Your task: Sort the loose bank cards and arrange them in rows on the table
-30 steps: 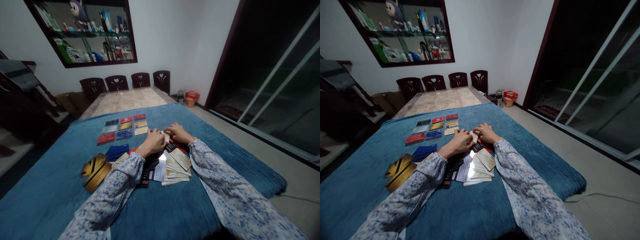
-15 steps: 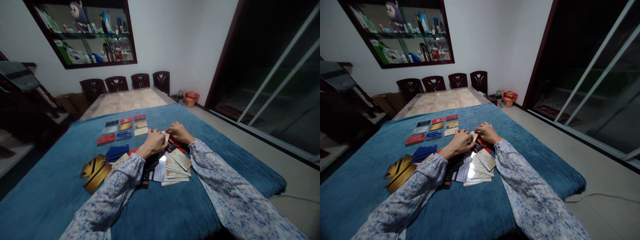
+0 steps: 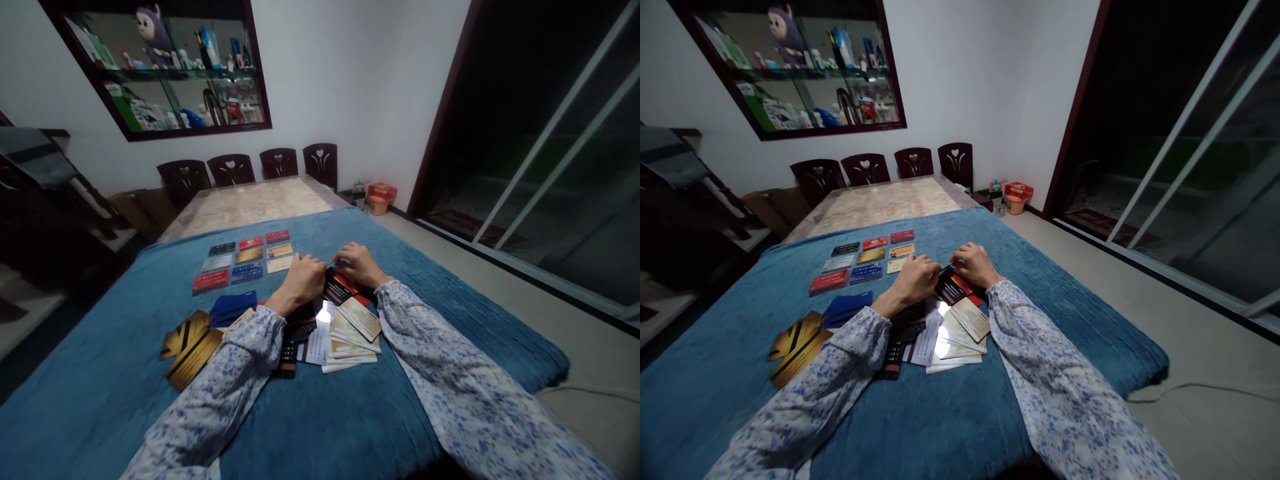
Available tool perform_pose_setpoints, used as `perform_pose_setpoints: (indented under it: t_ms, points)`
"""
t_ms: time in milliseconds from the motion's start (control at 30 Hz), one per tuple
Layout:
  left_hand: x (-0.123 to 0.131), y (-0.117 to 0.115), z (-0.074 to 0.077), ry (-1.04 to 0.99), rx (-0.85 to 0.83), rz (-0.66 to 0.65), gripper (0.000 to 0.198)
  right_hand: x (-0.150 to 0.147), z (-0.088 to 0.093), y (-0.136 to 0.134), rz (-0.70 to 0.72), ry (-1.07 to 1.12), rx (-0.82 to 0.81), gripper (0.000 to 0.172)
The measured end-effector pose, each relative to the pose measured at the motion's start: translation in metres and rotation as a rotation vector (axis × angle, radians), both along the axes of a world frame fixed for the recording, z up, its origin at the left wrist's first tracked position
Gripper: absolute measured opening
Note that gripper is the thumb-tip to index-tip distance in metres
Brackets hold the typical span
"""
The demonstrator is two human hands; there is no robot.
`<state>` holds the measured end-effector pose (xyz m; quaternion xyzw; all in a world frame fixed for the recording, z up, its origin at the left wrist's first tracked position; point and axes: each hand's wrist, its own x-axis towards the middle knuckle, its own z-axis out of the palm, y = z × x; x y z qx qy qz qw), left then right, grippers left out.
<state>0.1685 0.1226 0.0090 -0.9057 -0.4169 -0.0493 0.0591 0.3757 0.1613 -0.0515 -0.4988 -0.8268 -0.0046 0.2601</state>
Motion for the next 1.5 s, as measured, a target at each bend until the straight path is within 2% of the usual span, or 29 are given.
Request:
perform_pose_setpoints:
  t_ms: [233,467,567,867,1200,1500]
  points:
    - [-0.012,0.016,-0.003,-0.044,0.003,0.067,0.032,-0.003,0.003,-0.001,-0.021,0.000,0.012,0.019]
    - [-0.019,0.023,-0.011,-0.113,-0.003,0.108,0.038,-0.007,0.004,-0.003,-0.034,0.017,0.030,0.032]
    - [-0.020,0.025,-0.014,-0.092,0.018,0.127,0.035,-0.011,0.005,-0.006,-0.068,0.032,0.036,0.035]
    - [-0.017,0.020,-0.013,-0.038,0.037,0.151,0.030,-0.017,0.008,-0.011,-0.139,-0.058,0.039,0.026]
    - [-0.013,0.015,-0.017,-0.033,-0.045,0.234,0.039,-0.021,-0.006,-0.007,-0.143,-0.111,0.012,0.033]
    - [-0.014,0.018,-0.019,-0.127,-0.030,0.243,0.036,-0.025,0.001,-0.008,-0.146,-0.080,0.018,0.036]
